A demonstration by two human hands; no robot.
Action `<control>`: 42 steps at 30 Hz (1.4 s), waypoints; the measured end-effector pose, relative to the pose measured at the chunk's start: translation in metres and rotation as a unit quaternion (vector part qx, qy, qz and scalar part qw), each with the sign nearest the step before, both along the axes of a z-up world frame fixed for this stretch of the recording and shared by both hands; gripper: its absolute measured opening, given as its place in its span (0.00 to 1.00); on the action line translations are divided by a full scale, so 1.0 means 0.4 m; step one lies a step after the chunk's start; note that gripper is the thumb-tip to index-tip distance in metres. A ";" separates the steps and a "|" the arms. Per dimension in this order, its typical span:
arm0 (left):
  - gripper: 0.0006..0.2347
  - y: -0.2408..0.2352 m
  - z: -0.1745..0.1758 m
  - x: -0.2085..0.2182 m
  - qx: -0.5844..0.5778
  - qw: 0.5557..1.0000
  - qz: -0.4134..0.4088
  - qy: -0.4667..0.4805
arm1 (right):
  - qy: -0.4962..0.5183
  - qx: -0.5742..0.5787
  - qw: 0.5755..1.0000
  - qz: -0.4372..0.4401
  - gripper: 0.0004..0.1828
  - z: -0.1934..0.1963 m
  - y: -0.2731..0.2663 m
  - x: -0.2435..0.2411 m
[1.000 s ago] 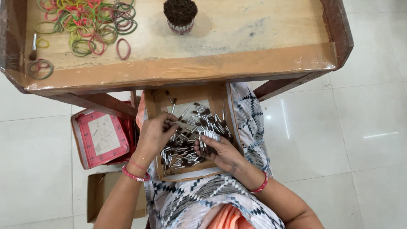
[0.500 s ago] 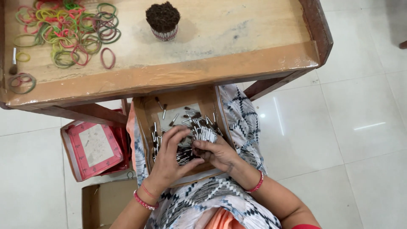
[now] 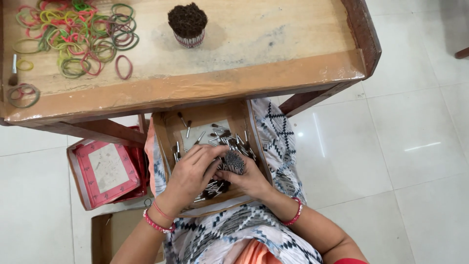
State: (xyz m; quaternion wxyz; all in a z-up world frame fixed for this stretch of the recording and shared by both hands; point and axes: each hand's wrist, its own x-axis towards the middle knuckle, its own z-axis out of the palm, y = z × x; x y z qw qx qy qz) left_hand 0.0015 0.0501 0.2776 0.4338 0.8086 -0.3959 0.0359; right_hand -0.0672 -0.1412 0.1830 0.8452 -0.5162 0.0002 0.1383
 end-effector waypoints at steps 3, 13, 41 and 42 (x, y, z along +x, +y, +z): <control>0.19 -0.007 0.048 0.022 0.031 0.999 -0.010 -0.011 | 0.012 -0.044 0.999 -0.017 0.17 0.008 0.005 0.006; 0.23 -0.010 0.032 0.024 0.051 0.998 0.026 -0.038 | 0.003 -0.051 0.999 0.017 0.16 -0.029 -0.013 0.001; 0.13 -0.103 -0.147 0.187 0.170 0.985 -0.007 -0.002 | 0.291 0.152 0.937 -0.122 0.13 -0.029 -0.043 -0.013; 0.13 -0.114 -0.144 0.194 0.169 0.985 -0.009 -0.005 | 0.289 0.153 0.937 -0.123 0.13 -0.030 -0.045 -0.003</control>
